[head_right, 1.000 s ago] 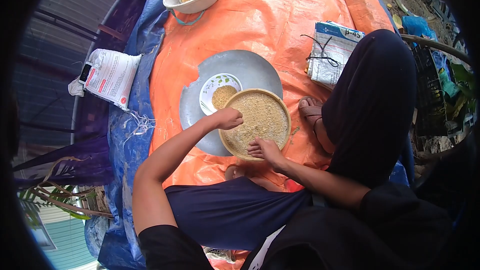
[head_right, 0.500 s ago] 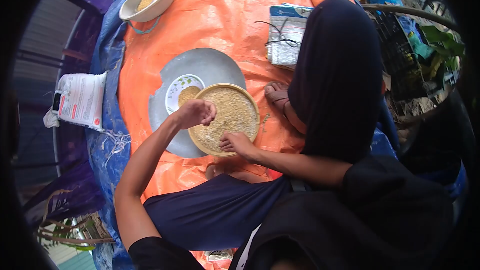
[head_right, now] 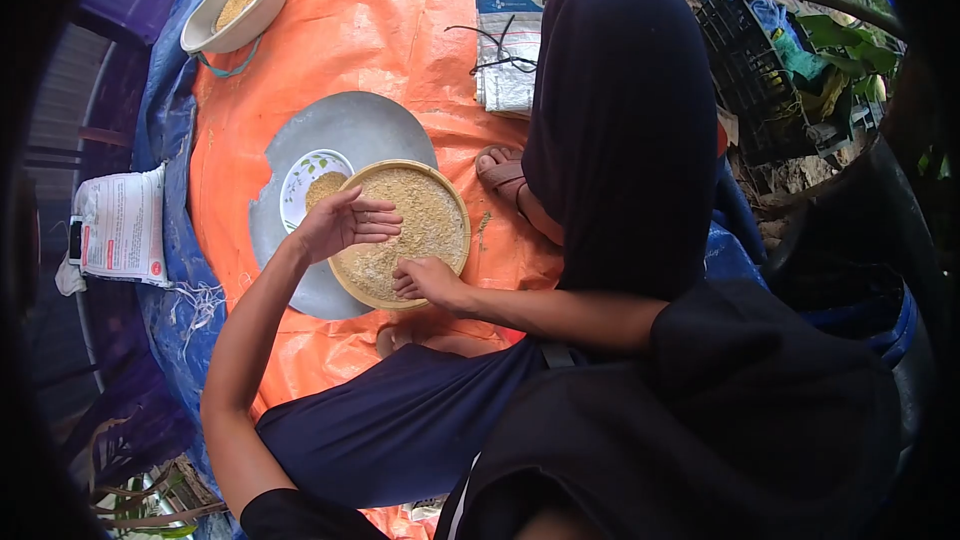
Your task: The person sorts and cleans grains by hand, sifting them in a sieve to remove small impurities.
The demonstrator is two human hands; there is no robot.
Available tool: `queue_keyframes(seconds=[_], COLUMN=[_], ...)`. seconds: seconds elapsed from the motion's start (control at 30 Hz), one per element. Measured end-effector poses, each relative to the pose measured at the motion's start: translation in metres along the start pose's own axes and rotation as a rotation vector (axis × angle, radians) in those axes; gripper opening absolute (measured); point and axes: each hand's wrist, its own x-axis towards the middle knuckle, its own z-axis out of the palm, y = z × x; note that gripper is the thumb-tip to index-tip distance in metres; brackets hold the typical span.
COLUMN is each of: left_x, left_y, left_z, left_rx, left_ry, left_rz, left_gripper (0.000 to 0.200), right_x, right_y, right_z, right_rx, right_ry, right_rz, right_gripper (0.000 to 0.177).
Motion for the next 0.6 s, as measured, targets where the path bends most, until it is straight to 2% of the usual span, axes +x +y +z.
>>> queue_keyframes(seconds=[0.1, 0.23, 0.33, 0.5, 0.6], left_x=[-0.002, -0.004, -0.004, 0.0, 0.002], left_y=[0.0, 0.0, 0.002, 0.0, -0.005], left_z=[0.0, 0.001, 0.007, 0.028, 0.035], left_rx=[0.051, 0.085, 0.121, 0.163, 0.193], left_ry=[-0.002, -0.027, -0.096, -0.137, -0.17], left_rz=[0.009, -0.02, -0.054, -0.138, -0.171], left_gripper=[0.048, 0.05, 0.05, 0.048, 0.044], right_x=[0.004, 0.013, 0.018, 0.018, 0.018], right_y=[-0.002, -0.011, -0.014, -0.025, -0.022], right_z=[-0.003, -0.012, -0.015, -0.015, -0.016], right_rx=[-0.024, 0.134, 0.352, 0.648, 0.658], right_ry=[0.02, 0.083, 0.087, -0.086, -0.204], right_rz=[0.002, 0.062, 0.006, -0.103, -0.147], right_gripper=[0.047, 0.056, 0.058, 0.057, 0.058])
